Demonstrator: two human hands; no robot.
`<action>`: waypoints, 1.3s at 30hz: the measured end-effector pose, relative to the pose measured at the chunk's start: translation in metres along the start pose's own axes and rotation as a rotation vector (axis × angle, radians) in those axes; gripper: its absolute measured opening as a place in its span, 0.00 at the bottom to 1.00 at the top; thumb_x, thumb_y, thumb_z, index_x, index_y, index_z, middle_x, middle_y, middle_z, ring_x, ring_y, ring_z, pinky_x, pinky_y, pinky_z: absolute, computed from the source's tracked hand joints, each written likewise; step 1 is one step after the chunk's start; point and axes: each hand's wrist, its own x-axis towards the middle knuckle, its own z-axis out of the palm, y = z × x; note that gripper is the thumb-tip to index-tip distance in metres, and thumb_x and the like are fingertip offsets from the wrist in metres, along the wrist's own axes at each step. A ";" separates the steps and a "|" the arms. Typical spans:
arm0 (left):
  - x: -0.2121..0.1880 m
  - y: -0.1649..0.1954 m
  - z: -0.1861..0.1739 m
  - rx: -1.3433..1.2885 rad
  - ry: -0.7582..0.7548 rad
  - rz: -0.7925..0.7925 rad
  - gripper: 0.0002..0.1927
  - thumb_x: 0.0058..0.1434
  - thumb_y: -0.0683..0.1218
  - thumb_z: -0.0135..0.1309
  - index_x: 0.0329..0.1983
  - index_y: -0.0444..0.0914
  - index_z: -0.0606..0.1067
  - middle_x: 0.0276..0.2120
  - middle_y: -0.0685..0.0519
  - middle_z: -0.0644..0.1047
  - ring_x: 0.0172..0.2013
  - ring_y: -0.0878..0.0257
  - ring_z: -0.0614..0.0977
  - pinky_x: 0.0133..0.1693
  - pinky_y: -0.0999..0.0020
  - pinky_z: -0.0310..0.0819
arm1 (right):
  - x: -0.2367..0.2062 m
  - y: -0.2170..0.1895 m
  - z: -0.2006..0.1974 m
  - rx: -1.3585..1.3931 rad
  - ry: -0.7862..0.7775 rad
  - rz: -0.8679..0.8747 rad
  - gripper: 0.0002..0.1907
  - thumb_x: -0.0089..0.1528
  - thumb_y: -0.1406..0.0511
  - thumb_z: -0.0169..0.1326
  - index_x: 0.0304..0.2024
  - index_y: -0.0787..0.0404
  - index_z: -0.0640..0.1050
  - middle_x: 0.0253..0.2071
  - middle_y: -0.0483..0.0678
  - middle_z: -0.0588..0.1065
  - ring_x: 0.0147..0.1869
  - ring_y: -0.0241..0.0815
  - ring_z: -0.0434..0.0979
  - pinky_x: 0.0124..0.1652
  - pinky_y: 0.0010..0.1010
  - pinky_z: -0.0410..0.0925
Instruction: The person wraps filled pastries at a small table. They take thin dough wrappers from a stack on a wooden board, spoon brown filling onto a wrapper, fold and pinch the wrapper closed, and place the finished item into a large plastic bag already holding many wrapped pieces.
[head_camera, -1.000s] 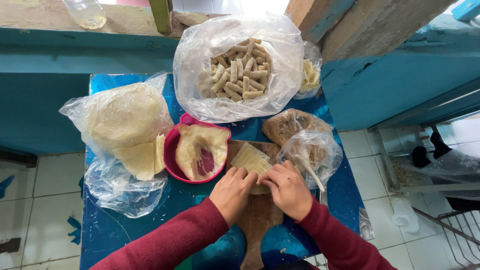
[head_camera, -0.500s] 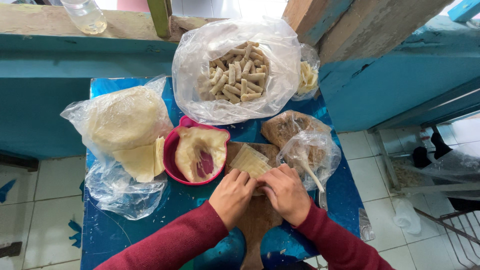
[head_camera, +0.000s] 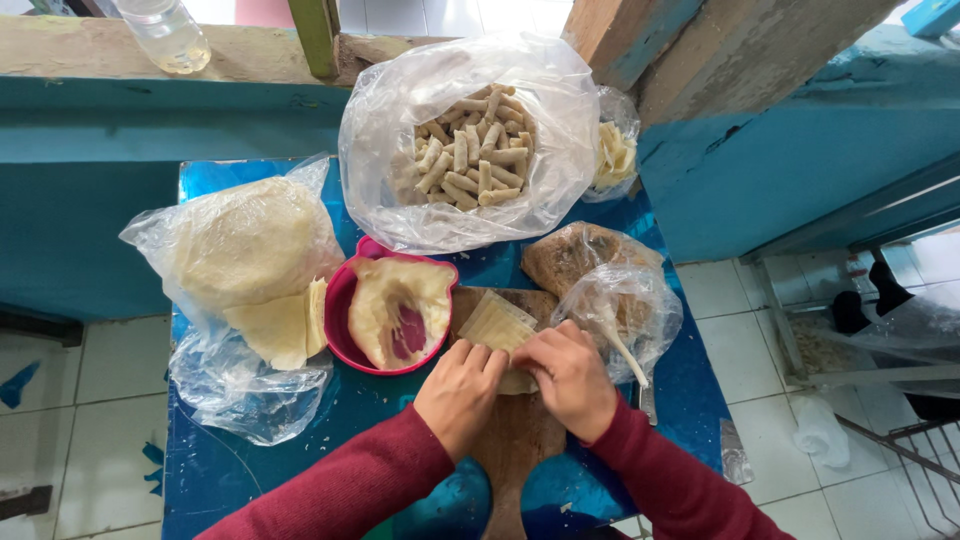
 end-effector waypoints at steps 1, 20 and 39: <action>-0.001 0.000 0.001 -0.004 0.000 0.007 0.12 0.52 0.40 0.51 0.41 0.37 0.72 0.34 0.48 0.72 0.38 0.52 0.73 0.43 0.60 0.69 | -0.001 -0.002 0.000 -0.031 0.013 -0.041 0.09 0.54 0.72 0.58 0.36 0.55 0.81 0.38 0.44 0.78 0.46 0.48 0.73 0.45 0.39 0.64; 0.003 0.001 0.004 0.077 0.045 0.042 0.18 0.50 0.42 0.51 0.46 0.36 0.73 0.34 0.48 0.72 0.38 0.53 0.73 0.41 0.61 0.70 | -0.002 -0.006 0.004 -0.188 0.080 -0.065 0.08 0.58 0.67 0.57 0.41 0.55 0.81 0.39 0.42 0.78 0.46 0.47 0.73 0.45 0.39 0.62; 0.005 -0.002 0.001 0.099 0.067 -0.012 0.18 0.51 0.41 0.51 0.46 0.34 0.74 0.41 0.47 0.73 0.42 0.51 0.73 0.47 0.61 0.70 | -0.014 -0.006 0.021 -0.406 0.185 -0.163 0.16 0.57 0.68 0.53 0.47 0.57 0.82 0.47 0.42 0.79 0.50 0.44 0.74 0.50 0.37 0.64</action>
